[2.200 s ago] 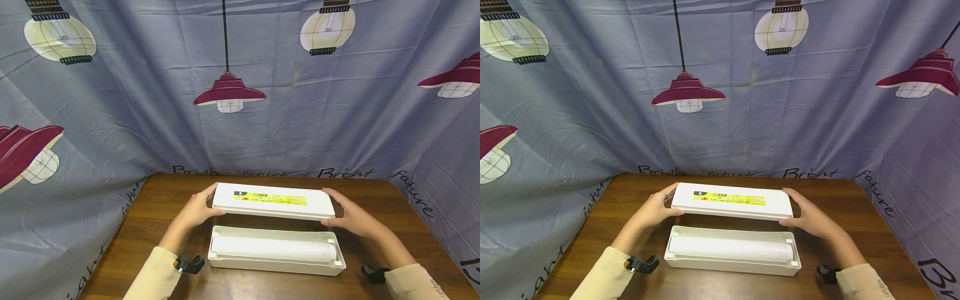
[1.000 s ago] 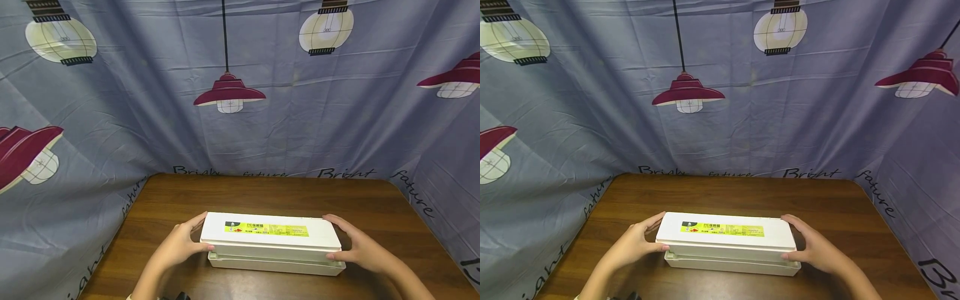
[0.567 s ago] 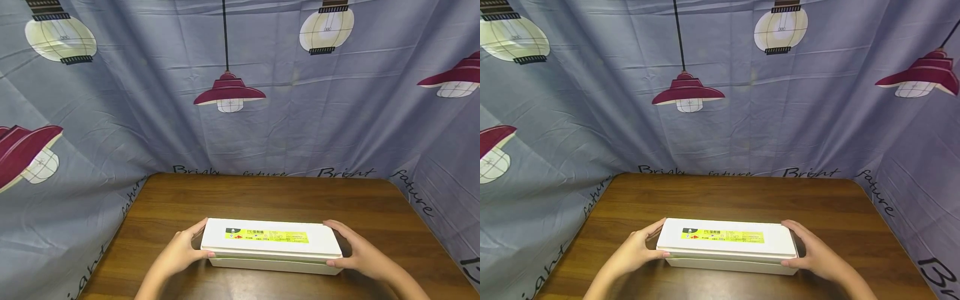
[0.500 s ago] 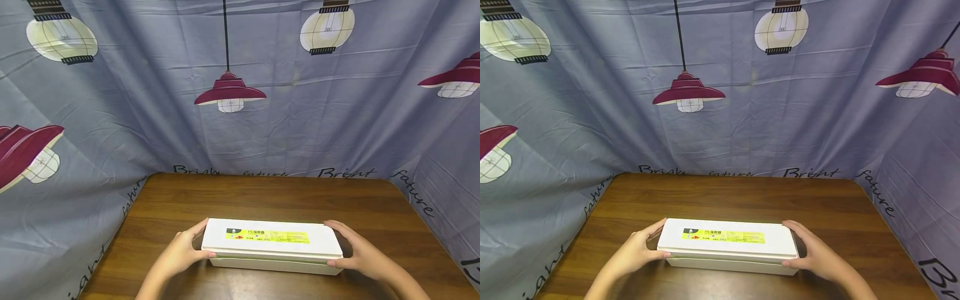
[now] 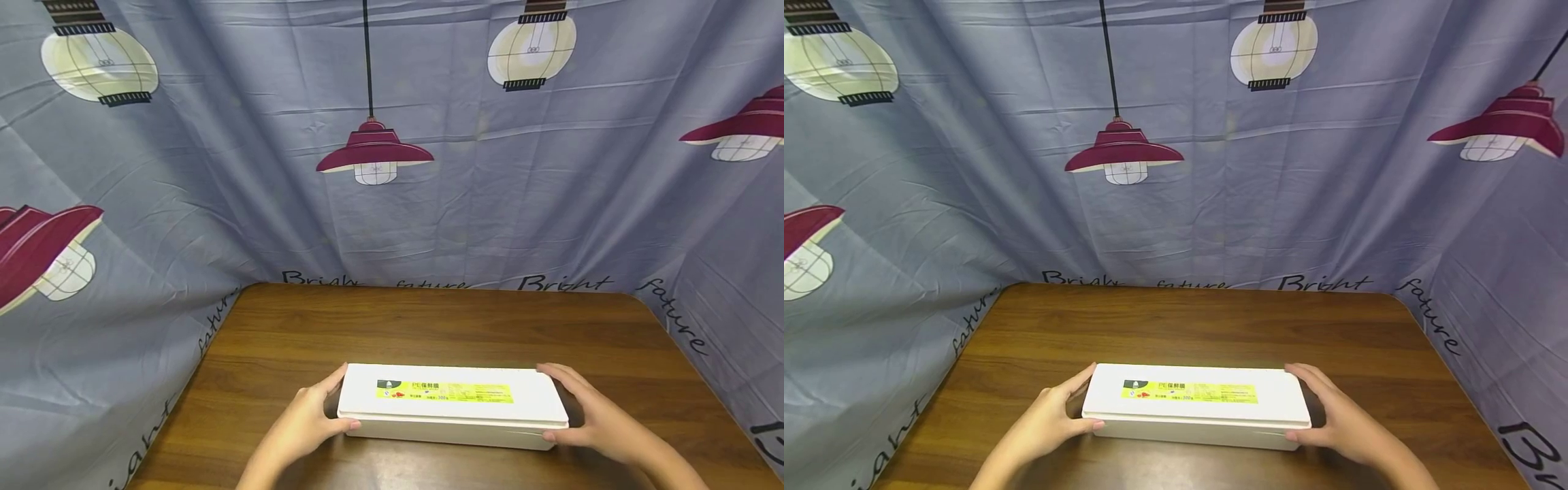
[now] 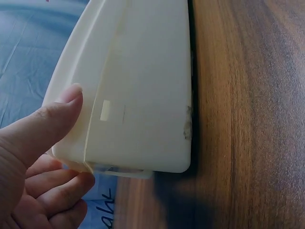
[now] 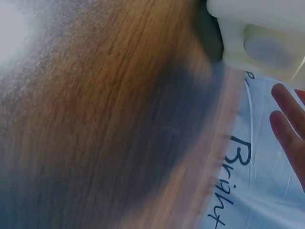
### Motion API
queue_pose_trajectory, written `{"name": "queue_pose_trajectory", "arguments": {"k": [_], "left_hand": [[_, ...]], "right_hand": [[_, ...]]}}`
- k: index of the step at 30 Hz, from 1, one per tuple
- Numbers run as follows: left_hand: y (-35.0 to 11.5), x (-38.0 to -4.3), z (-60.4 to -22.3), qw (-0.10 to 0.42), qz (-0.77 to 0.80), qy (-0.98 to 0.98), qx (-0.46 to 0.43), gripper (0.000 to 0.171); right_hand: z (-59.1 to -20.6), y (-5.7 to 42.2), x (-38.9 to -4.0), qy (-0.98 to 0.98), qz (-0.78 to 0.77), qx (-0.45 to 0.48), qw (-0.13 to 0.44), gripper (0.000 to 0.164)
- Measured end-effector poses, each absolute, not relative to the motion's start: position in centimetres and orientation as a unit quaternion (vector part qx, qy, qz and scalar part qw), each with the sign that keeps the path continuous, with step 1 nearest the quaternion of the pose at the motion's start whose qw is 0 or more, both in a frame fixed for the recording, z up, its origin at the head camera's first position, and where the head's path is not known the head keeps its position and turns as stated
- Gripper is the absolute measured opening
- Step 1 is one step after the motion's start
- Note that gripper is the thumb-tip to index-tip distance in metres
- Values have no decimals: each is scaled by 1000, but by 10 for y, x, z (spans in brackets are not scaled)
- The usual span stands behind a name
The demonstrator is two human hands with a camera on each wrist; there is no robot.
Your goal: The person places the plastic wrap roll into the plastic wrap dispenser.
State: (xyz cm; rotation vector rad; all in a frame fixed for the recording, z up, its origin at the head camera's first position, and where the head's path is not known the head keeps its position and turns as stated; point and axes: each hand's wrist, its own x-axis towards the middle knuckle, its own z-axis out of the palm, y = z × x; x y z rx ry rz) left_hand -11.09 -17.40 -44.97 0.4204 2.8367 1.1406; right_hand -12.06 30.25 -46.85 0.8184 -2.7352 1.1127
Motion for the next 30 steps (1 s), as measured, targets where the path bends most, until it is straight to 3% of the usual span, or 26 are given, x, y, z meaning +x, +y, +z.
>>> {"name": "queue_pose_trajectory", "arguments": {"k": [5, 13, 30], "left_hand": [[-170, -109, -451, 14, 363, 921, 141, 102], [-164, -109, -452, -19, 352, 928, 124, 97], [-165, -120, -469, 42, 416, 898, 139, 105]], "right_hand": [[-468, 301, -119, -904, 340, 257, 28, 102], [-469, 293, -118, -915, 308, 254, 56, 111], [-472, 295, -122, -921, 313, 230, 22, 105]]}}
